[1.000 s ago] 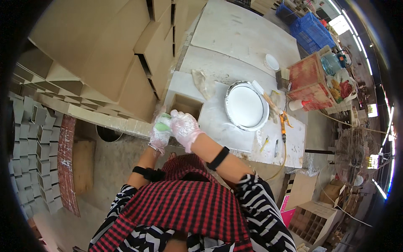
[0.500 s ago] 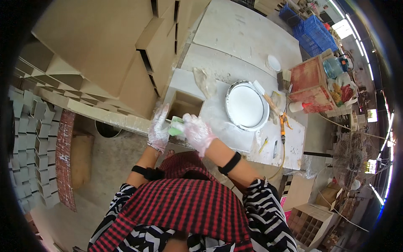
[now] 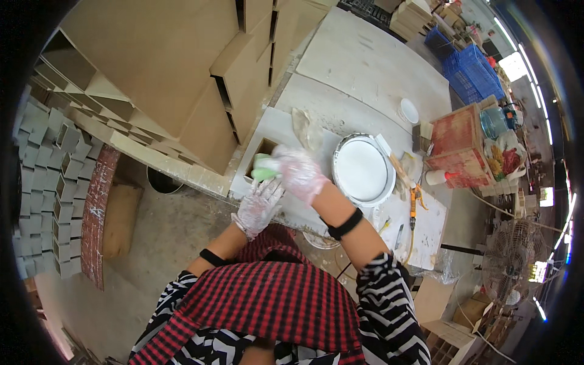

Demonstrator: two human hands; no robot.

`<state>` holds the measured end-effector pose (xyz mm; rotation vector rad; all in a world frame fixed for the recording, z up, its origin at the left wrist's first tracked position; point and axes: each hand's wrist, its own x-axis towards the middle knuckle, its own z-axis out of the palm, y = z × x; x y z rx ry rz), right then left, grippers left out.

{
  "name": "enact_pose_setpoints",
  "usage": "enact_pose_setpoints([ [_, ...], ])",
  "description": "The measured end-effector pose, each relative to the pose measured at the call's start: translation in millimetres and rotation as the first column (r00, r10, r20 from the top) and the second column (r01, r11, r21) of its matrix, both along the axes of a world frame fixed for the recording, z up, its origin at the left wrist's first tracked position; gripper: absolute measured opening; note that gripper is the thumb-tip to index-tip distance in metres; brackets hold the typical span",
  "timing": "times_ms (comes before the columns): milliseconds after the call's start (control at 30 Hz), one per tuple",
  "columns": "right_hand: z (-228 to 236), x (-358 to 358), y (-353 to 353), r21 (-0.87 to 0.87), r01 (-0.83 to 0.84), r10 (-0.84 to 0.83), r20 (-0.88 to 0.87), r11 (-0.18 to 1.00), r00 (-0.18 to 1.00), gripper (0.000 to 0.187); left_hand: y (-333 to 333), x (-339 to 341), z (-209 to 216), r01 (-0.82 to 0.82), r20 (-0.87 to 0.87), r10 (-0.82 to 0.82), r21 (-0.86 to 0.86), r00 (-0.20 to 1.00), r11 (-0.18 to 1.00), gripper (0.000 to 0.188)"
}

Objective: The person picks up a box from a stack, applies a white substance to its interior edges using a sponge, and places the box onto a pallet.

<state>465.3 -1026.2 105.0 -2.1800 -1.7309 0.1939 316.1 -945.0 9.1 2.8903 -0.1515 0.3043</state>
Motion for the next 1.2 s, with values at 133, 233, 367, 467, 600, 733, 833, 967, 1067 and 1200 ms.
enact_pose_setpoints([
  [133, -12, -6, 55, -0.268, -0.264, 0.328, 0.232, 0.927, 0.916, 0.025, -2, 5, -14, -0.025, -0.111, 0.027, 0.023, 0.993, 0.999, 0.043],
  [233, -19, 17, 66, -0.425, -0.119, 0.294, 0.375, 0.898, 0.879, 0.023, -1, 6, -16, -0.036, -0.065, 0.036, -0.003, 0.997, 0.999, 0.046],
  [367, -36, 45, 73, -0.405, 0.030, 0.121, 0.341, 0.914, 0.932, 0.019, -3, 9, -4, -0.047, -0.144, 0.053, 0.046, 0.988, 0.998, 0.047],
  [467, -16, 0, 60, -0.243, -0.275, 0.339, 0.279, 0.930, 0.899, 0.018, -7, 10, -18, -0.099, -0.093, 0.086, -0.143, 0.992, 0.985, 0.046],
  [600, -26, 24, 72, -0.396, -0.087, 0.251, 0.385, 0.914, 0.888, 0.041, -4, 10, -13, -0.077, -0.140, 0.072, -0.027, 0.988, 0.997, 0.044],
  [733, -30, 73, 74, -0.209, 0.099, -0.029, 0.314, 0.973, 0.949, 0.070, -6, 10, -15, -0.061, -0.122, 0.065, 0.038, 0.990, 0.997, 0.044],
  [833, -6, 52, 72, -0.213, -0.017, 0.079, 0.290, 0.977, 0.954, 0.071, -4, 7, -16, -0.082, -0.135, 0.087, 0.047, 0.987, 0.996, 0.044],
  [967, -38, 68, 60, -0.300, -0.090, 0.149, 0.181, 0.950, 0.972, 0.060, -4, 9, -4, -0.072, -0.148, 0.076, 0.029, 0.986, 0.997, 0.043],
  [1067, -40, 81, 39, -0.357, -0.078, 0.084, 0.002, 0.931, 0.996, 0.052, -3, 9, -6, -0.054, -0.137, 0.061, 0.055, 0.989, 0.997, 0.041],
  [1200, -32, 86, 15, -0.279, 0.080, -0.090, -0.022, 0.957, 0.996, 0.036, -1, 14, -6, -0.022, -0.169, 0.035, 0.076, 0.985, 0.997, 0.040],
])
